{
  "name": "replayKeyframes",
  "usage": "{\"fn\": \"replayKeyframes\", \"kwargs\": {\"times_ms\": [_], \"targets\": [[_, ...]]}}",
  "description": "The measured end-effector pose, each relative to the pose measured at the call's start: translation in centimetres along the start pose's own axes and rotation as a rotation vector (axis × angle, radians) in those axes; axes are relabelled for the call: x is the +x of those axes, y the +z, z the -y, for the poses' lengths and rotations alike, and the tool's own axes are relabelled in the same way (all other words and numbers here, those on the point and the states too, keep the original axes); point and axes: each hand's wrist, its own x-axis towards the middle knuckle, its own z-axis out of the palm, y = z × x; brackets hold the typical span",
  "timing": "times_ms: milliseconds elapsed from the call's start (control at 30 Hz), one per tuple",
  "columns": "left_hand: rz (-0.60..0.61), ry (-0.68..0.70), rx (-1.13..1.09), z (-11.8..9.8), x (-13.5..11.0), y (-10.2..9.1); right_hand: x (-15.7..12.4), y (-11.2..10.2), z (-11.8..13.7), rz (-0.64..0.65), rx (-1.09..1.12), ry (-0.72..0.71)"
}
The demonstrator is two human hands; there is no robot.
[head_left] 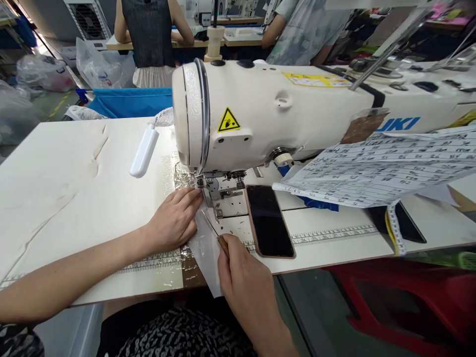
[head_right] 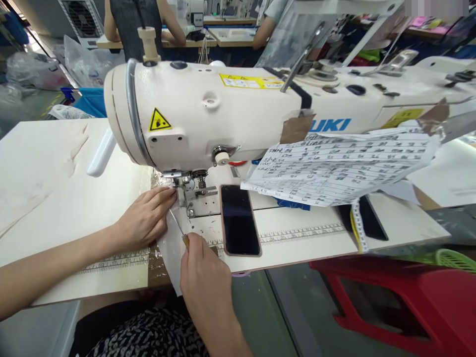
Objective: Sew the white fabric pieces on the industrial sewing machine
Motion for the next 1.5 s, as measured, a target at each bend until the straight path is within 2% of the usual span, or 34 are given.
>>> {"fn": "replayKeyframes", "kwargs": {"times_ms": [533,867,1200,1500], "targets": [[-0.021,0.014,0.092,-1.1,-0.4,-0.2,1.2,0.9,0.5,0.026,-0.035,-0.010],[-0.031,-0.080,0.127,0.0,0.5,-0.2,2.2,1.7,0.4,0.058,-0.034,-0.001],[-0.083,-0.049,0.177,1.8,0.8,0.0,2.1,1.5,1.1,0.047,0.058,0.034],[-0.061,0.026,0.070,-0.5,-0.1,-0.2,1.4,1.0,1.2,0.023,0.082,0.017]]}}
